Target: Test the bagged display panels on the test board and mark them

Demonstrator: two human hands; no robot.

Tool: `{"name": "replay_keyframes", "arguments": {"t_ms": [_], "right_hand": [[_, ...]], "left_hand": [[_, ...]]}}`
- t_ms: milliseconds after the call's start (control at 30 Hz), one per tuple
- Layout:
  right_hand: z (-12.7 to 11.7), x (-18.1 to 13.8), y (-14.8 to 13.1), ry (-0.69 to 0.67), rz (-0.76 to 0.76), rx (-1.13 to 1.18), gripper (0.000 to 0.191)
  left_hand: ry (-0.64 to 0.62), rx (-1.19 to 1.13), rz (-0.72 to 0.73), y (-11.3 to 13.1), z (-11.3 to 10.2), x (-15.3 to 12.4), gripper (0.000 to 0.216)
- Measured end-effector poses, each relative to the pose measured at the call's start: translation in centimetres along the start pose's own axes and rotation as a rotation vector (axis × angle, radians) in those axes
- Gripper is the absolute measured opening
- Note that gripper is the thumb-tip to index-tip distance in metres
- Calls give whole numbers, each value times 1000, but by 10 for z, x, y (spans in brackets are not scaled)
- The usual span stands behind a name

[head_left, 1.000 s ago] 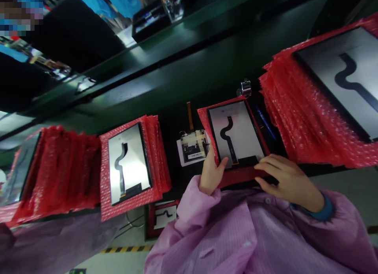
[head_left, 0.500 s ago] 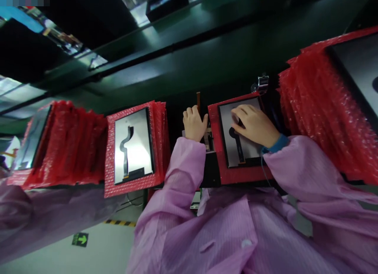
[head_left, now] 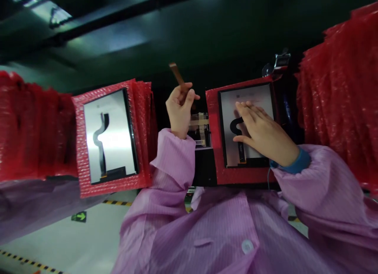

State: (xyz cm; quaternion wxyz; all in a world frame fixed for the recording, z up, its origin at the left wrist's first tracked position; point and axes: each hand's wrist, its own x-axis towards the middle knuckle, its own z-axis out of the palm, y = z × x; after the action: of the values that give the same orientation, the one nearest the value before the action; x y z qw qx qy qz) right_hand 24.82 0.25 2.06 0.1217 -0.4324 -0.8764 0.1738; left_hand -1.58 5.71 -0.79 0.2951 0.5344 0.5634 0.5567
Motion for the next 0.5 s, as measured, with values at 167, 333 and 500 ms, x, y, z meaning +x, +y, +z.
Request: {"name": "replay_keyframes", "arguments": {"t_ms": [167,333,500], "right_hand": [[5,-1,0,22,-5,11,92],[8,-2,0,24,28,-40,89],[6,-1,-3,26,31,-41,87]], "left_hand": [[22,-25,30,9,1,-2,46],[41,-40,68,14,3,-5,45],[-36,-86,97,24,2,-12,37]]}}
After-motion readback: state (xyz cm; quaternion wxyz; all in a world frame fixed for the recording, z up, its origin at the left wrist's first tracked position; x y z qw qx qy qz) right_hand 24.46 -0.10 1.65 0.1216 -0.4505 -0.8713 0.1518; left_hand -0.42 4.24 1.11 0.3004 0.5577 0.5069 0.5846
